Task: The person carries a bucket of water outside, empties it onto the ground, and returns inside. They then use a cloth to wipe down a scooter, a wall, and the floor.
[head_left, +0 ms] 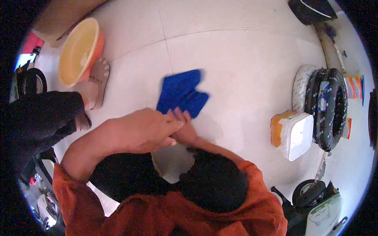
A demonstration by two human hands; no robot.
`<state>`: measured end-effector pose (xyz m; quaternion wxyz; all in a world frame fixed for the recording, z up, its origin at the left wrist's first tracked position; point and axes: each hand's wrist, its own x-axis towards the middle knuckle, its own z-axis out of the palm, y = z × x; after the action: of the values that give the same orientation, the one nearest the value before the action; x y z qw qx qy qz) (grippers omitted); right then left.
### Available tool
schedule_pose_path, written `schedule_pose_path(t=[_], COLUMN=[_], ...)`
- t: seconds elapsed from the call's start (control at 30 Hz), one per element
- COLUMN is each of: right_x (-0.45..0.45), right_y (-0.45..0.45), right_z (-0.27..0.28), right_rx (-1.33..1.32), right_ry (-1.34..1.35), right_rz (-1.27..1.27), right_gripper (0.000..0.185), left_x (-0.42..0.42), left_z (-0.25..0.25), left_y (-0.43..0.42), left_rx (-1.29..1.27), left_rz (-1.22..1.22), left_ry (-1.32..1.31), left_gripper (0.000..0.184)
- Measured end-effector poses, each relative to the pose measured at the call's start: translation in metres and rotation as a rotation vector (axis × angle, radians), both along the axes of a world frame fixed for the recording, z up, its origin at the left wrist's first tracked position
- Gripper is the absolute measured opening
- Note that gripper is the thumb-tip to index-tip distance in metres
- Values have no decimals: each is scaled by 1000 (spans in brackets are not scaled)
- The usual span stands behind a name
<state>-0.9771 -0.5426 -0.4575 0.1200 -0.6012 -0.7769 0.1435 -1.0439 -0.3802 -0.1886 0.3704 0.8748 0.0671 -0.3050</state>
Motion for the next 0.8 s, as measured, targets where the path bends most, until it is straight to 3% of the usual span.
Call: schedule_pose_path(t=[0.03,0.07,0.13,0.2,0.27,0.3,0.37,0.5,0.57,0.6,0.63,0.67,0.7,0.8], right_x=[-6,4,37,90,152,180,243,330,316,306,266,240,201,103], right_y=[-11,-5,4,36,61,71,79,78,84,79,80,72,65,20], right_z=[-15,-18,-22,-3,-22,-11,-21,-34,-30,-59,-25,-57,-37,-16], right_rx=[58,77,-16,16,129,21,126,45,-51,98,36,258,217,42], right_ry=[75,68,167,90,137,-66,-107,-185,-240,-320,-237,-359,-213,-110], right_rz=[161,162,439,330,137,-5,-340,-954,-1119,-1082,-1094,-1023,-923,-543], right_gripper=[47,47,48,46,43,43,47,44,44,41,35,30,29,33], left_x=[3,4,0,-2,0,-2,-9,5,9,10,9,11,13,14], left_z=[4,5,1,1,9,9,5,8,7,4,2,-1,0,5], left_y=[0,-1,-2,0,1,1,1,-1,-2,-2,-3,-4,-5,-6], left_rx=[21,12,15,25,34,41,100,77,22,17,42,63,51,38], left_rz=[-5,14,31,25,29,23,18,41,35,28,10,-13,-32,-5], left_ry=[-9,16,-6,13,74,74,49,151,150,141,118,95,95,83], left_gripper=[47,46,45,45,46,46,47,48,48,48,48,49,49,48])
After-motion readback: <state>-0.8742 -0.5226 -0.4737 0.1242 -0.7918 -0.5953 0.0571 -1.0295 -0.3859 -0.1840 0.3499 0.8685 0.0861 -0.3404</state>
